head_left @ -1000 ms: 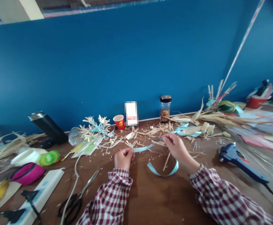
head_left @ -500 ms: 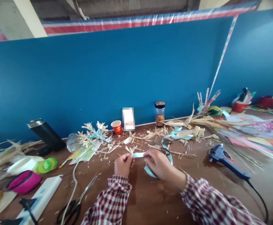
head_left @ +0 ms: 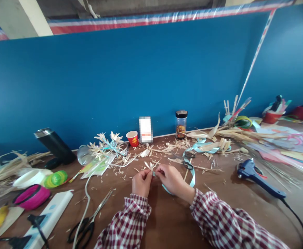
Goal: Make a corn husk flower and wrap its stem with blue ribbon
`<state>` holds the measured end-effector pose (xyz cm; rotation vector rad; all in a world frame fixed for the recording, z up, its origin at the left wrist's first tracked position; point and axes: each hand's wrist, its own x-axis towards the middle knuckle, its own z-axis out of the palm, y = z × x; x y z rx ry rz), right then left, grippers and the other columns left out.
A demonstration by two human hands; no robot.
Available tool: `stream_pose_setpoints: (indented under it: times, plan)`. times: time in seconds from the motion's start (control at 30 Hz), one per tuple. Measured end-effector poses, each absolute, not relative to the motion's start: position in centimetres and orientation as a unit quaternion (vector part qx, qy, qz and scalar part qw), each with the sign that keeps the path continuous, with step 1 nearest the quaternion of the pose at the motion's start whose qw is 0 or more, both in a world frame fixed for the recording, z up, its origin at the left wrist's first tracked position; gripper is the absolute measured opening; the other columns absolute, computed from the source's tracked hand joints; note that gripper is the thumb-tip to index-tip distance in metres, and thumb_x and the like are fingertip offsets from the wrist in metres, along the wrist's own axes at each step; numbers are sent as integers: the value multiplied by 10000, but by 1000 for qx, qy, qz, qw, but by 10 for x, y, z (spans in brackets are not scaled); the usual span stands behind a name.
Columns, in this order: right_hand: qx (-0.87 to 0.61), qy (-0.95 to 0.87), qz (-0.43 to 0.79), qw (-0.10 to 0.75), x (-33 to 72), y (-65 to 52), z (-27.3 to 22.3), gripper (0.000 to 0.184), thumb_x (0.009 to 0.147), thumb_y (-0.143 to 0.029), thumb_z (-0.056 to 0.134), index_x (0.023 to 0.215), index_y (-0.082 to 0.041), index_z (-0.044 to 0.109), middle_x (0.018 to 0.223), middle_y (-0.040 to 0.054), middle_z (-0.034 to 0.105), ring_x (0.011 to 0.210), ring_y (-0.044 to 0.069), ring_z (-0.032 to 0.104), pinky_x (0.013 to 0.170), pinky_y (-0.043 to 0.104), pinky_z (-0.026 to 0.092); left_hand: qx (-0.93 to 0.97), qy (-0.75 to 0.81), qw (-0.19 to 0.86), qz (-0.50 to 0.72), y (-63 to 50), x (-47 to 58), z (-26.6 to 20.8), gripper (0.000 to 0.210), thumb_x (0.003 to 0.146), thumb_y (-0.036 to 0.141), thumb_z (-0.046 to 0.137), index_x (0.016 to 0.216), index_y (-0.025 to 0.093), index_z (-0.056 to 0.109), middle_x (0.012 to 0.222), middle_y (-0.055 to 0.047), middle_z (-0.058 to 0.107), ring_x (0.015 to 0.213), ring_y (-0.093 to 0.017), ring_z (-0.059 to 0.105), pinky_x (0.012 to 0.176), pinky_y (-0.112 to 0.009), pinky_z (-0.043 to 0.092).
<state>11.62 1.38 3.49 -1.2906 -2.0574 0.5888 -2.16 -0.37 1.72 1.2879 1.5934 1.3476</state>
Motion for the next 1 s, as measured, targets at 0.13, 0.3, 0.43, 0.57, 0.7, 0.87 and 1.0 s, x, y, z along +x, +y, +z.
stream_pose_setpoints:
  times: [0.13, 0.3, 0.43, 0.57, 0.7, 0.87, 1.0]
  plan:
    - [-500, -796, 210, 270, 127, 11, 37, 136, 808, -270, 531, 740, -199, 625, 723, 19, 662, 659, 151, 588, 572, 220, 355, 509, 617, 335, 498, -3, -24, 14, 299, 684, 407, 595, 746, 128, 686, 576, -35, 667, 540, -177, 600, 529, -253, 452]
    - [-475, -830, 160, 244, 160, -3, 43, 167, 819, -260, 521, 959, -227, 607, 896, 35, 655, 799, 162, 602, 675, 218, 390, 477, 625, 377, 490, 0, -26, 11, 339, 659, 442, 611, 765, 125, 674, 555, -35, 657, 541, -189, 612, 517, -261, 471]
    - [-529, -823, 92, 188, 199, -7, 47, 188, 866, -247, 434, 967, -223, 591, 905, 45, 634, 806, 159, 596, 686, 226, 389, 467, 628, 396, 481, 1, -27, 10, 378, 638, 460, 621, 792, 119, 673, 613, -57, 678, 576, -196, 626, 536, -267, 485]
    - [-583, -796, 52, 152, 230, -1, 52, 197, 873, -257, 412, 865, -208, 602, 827, 41, 629, 779, 159, 587, 667, 234, 377, 470, 637, 371, 486, 1, -26, 9, 408, 636, 483, 610, 789, 111, 676, 604, -59, 674, 557, -195, 620, 541, -283, 493]
    - [-570, -797, 75, 185, 236, -1, 58, 168, 857, -244, 435, 846, -212, 600, 796, 21, 631, 746, 152, 578, 649, 237, 376, 469, 631, 389, 480, 1, -25, 10, 405, 637, 467, 611, 804, 104, 671, 599, -51, 667, 558, -185, 612, 547, -279, 496]
    - [-498, -822, 95, 259, 199, -3, 62, 148, 848, -217, 457, 875, -200, 601, 844, 30, 632, 807, 157, 559, 734, 261, 395, 479, 627, 393, 473, 0, -25, 12, 376, 643, 444, 608, 795, 106, 671, 582, -29, 656, 564, -166, 602, 559, -260, 490]
    - [-430, -860, 86, 260, 158, -2, 62, 129, 826, -187, 500, 889, -176, 611, 866, 47, 638, 855, 177, 550, 818, 296, 394, 486, 618, 391, 479, -1, -25, 12, 376, 646, 446, 604, 790, 105, 672, 565, -21, 649, 563, -163, 601, 548, -251, 483]
